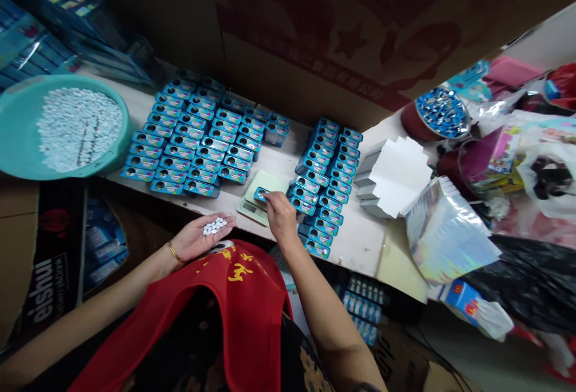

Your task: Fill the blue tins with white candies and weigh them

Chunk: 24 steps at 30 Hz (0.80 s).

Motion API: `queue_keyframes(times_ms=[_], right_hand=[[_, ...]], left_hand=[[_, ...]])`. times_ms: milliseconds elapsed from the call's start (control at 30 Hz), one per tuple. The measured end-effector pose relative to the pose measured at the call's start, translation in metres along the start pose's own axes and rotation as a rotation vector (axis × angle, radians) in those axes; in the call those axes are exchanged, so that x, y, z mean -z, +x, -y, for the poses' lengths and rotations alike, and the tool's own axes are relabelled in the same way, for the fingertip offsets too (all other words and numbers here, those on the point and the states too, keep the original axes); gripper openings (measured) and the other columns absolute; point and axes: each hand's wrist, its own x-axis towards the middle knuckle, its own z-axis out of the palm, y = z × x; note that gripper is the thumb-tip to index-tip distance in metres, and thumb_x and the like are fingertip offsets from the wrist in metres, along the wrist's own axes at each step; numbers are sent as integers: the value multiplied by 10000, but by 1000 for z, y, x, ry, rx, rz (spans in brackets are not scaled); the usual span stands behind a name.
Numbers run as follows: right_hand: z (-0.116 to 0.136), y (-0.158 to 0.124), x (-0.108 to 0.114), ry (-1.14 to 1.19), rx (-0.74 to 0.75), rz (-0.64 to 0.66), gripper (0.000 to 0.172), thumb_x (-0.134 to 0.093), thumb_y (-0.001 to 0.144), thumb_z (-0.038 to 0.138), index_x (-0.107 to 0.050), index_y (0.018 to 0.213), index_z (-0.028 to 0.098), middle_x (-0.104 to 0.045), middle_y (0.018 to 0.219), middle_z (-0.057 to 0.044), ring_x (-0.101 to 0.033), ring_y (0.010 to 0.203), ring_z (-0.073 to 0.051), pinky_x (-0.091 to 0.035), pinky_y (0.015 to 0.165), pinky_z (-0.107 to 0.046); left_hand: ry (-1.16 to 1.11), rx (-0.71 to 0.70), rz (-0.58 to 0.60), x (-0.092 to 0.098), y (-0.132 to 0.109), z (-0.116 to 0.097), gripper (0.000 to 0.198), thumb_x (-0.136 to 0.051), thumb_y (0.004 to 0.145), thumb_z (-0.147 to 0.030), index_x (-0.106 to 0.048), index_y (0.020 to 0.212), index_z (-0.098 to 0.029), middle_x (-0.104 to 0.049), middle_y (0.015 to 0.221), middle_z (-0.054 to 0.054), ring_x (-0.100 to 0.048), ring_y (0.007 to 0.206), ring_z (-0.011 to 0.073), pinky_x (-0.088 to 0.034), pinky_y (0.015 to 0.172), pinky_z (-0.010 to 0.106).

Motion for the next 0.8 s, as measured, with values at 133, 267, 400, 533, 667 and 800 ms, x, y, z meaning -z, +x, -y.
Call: queue_keyframes(times_ms=[133, 267, 400, 533, 667, 800], right_hand=[[15, -27, 15, 61, -52, -37, 192, -430, 834, 189, -593, 937, 203, -604, 876, -54, -563, 844, -152, -463, 769, -313], [37, -45, 2, 147, 14, 206, 202, -432, 839, 197, -578, 977, 214, -602, 886, -46, -547, 859, -149, -461, 774, -311], [61, -40, -20, 59, 154, 524, 282, -474, 826, 244, -500, 1104, 208, -559, 999, -66, -495, 930, -174, -439, 799, -316], [69, -34, -26, -78, 162, 618, 245, -423, 845, 217, -488, 1075, 160, -533, 968, -80, -474, 906, -179, -431, 773, -301], [66, -37, -26, -106, 141, 613, 175, -403, 847, 200, -506, 976, 143, -515, 925, -80, -472, 857, -169, -424, 737, -284], [63, -40, -27, -47, 136, 586, 160, -391, 853, 196, -525, 930, 152, -513, 893, -68, -480, 845, -155, -418, 749, -275]], left_hand=[[91, 8, -1, 2, -7, 0, 179, -510, 743, -91, -608, 889, -58, -638, 961, 181, -575, 968, 249, -465, 845, 330], [261, 15, 69, -3, -10, 4, 245, -565, 706, -75, -621, 944, -60, -634, 980, 178, -591, 927, 239, -457, 843, 341], [356, 26, 128, -6, -11, 9, 220, -576, 690, -55, -649, 895, -80, -663, 865, 116, -611, 809, 175, -474, 753, 267], [377, 36, 176, -1, -11, 9, 229, -576, 699, -70, -649, 914, -102, -654, 895, 104, -599, 821, 158, -447, 785, 270], [367, 43, 218, 1, -13, 8, 274, -568, 702, -58, -634, 964, -102, -642, 952, 119, -593, 862, 166, -424, 833, 291], [365, 54, 232, 0, -13, 8, 272, -573, 685, -32, -640, 939, -99, -646, 950, 117, -592, 887, 175, -403, 881, 315]])
